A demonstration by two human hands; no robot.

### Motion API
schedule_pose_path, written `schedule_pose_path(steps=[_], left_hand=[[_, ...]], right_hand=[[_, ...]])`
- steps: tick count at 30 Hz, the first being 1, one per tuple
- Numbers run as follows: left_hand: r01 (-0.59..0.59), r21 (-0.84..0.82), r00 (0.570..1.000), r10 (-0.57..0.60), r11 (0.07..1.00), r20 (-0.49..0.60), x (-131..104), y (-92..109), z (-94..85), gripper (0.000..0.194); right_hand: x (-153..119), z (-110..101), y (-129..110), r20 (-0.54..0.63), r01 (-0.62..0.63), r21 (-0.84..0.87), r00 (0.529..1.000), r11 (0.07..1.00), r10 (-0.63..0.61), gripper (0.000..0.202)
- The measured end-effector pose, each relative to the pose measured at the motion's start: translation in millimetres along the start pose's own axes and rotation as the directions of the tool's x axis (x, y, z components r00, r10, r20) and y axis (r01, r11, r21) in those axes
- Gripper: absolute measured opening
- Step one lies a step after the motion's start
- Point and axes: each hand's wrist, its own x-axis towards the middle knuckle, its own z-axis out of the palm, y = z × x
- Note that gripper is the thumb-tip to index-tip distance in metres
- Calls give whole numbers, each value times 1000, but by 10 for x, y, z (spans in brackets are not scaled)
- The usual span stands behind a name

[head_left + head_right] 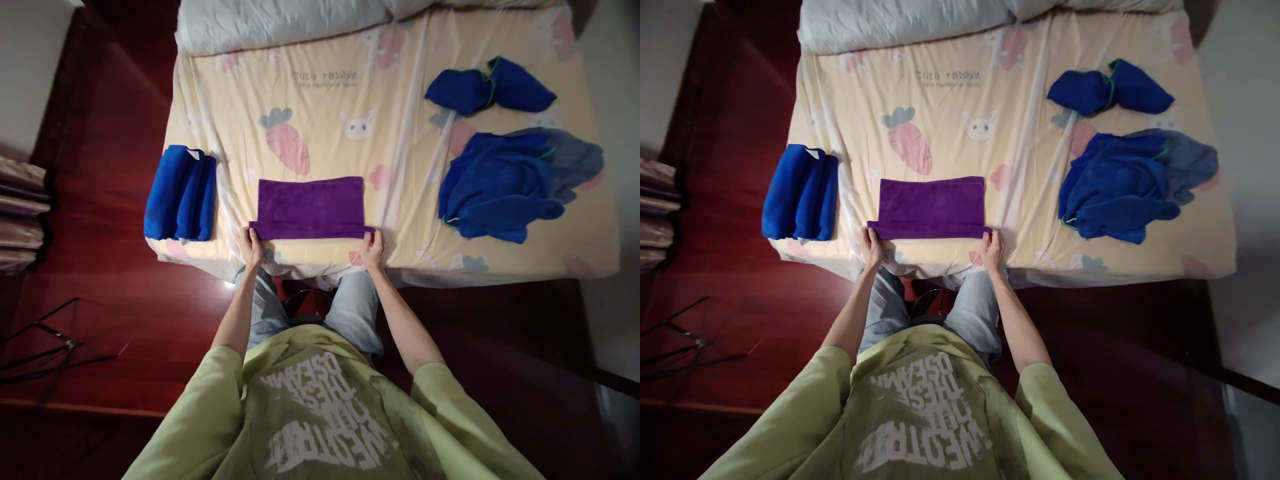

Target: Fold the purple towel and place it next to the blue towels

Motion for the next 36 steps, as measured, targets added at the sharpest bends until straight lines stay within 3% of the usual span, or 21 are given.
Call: schedule_pose_path(steps=[8, 18, 29, 36], left_hand=[[-49, 62, 998, 52, 997, -44, -20, 87, 41, 42], [-16, 136, 992, 33, 991, -121, -88, 128, 113, 39], [-15, 133, 984, 39, 991, -175, -105, 83, 140, 35], [-11, 111, 993, 23, 994, -113, -106, 24, 154, 35]], right_hand=[[161, -3, -129, 115, -95, 74, 990, 993, 86, 48], [161, 37, -188, 56, -128, 65, 991, 990, 125, 33], [177, 34, -214, 34, -113, 7, 993, 994, 113, 37], [142, 22, -225, 20, -125, 17, 992, 992, 125, 37]])
